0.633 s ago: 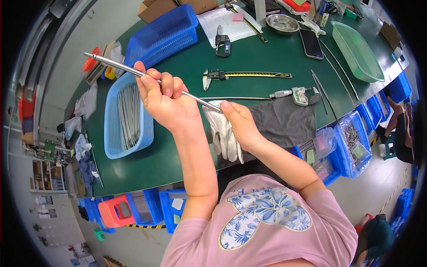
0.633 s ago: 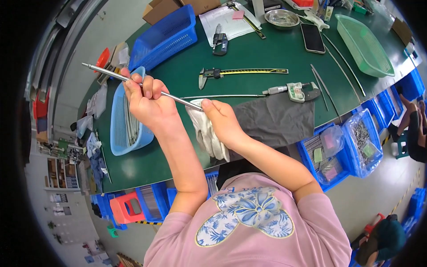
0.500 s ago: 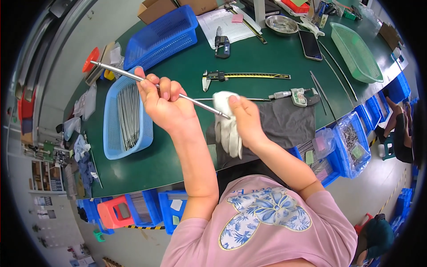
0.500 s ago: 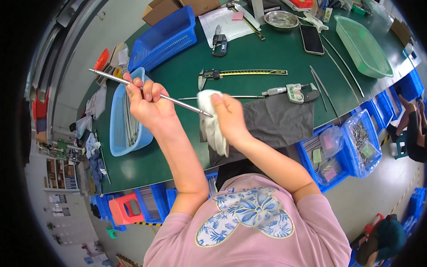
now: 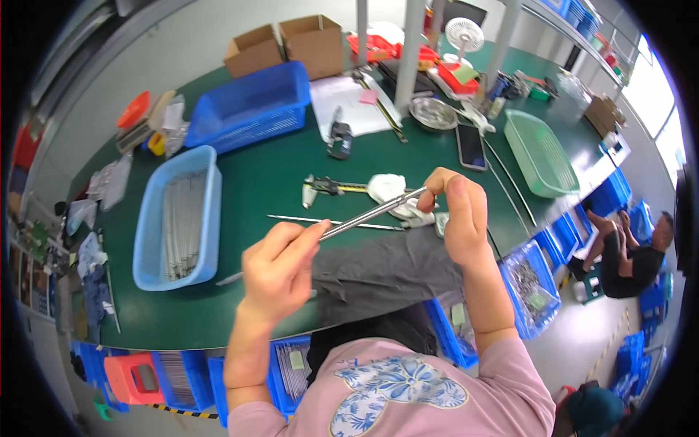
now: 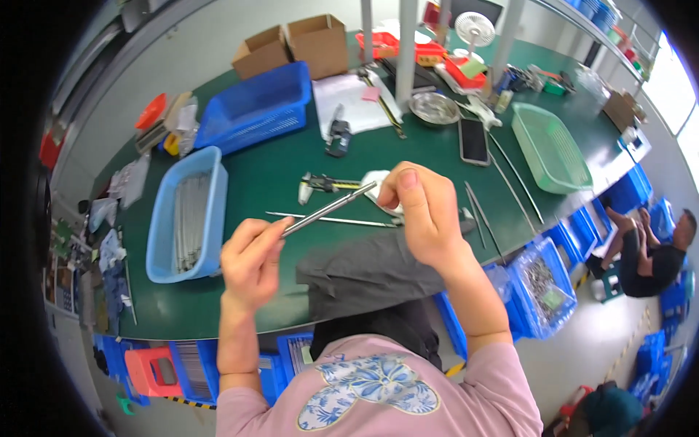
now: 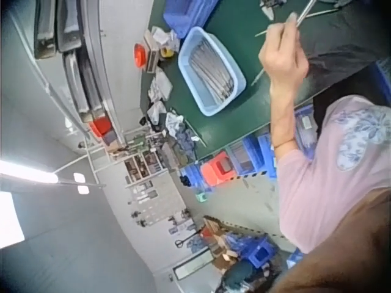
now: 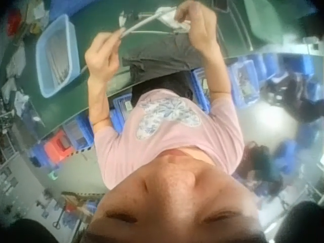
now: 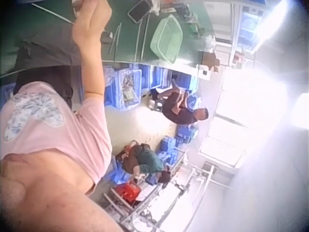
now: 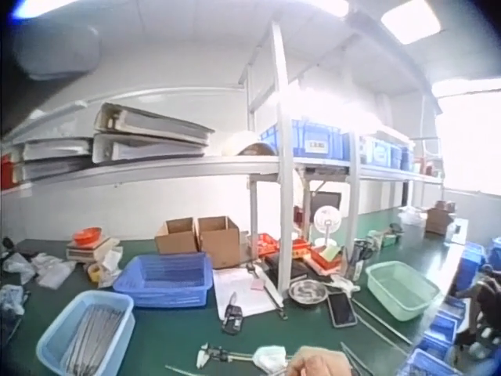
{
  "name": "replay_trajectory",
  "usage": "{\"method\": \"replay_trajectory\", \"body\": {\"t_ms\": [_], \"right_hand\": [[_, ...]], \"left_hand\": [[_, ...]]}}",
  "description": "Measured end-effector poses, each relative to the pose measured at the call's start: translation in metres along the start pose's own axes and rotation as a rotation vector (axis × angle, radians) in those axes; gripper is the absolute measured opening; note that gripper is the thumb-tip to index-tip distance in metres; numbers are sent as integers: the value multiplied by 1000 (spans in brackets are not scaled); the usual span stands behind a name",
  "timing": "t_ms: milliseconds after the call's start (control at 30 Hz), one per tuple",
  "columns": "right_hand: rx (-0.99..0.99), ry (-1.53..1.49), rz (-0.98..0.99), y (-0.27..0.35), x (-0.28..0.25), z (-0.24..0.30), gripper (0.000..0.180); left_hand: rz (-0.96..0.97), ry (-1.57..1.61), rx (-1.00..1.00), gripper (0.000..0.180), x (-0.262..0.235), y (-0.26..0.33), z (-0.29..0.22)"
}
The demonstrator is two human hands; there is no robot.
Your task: The recorder uses a digital micrometer to measure and inspect long metal rods at a factory workbench.
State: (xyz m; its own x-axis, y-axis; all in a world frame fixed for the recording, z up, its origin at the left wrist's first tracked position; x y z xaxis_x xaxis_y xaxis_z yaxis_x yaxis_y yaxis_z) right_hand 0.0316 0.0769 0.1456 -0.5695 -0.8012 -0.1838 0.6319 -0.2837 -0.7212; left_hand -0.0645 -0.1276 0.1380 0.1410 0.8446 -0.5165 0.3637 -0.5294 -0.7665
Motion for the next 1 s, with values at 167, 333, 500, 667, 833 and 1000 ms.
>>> {"method": "replay_trajectory", "body": {"t_ms": [167,333,500,667,833,1000], "right_hand": [[-52,77,133,11,-5,22,18],[-69,51,146,19,-3,29,11],[-75,47,157,25,-1,34,10],[-73,40,163,28,-1,34,9],[-89,43,156,29,1,32,6],[-116,46,157,28,0,32,6]], "left_hand": [[33,-121,173,48,-10,3,0],[-21,-282,295,47,-17,4,-5],[-58,-293,308,43,-19,10,-10],[-72,-320,304,42,-20,12,-11],[-118,-348,321,39,-22,12,-12],[-130,-380,330,36,-24,13,-14]]}}
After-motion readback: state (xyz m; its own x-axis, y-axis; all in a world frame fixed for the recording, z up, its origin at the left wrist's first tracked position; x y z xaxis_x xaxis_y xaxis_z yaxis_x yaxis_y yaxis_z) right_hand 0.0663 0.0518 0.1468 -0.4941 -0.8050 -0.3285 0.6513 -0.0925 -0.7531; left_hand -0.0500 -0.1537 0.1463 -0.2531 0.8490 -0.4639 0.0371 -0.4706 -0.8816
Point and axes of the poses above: each hand's wrist, its own y-axis away from the middle knuckle, its own x-axis out of the palm, z = x × y, the point moved 2 cm from there along -y, towards the middle knuckle, and after that the axes turned 5 degrees about -x, right-handed, at the moved point
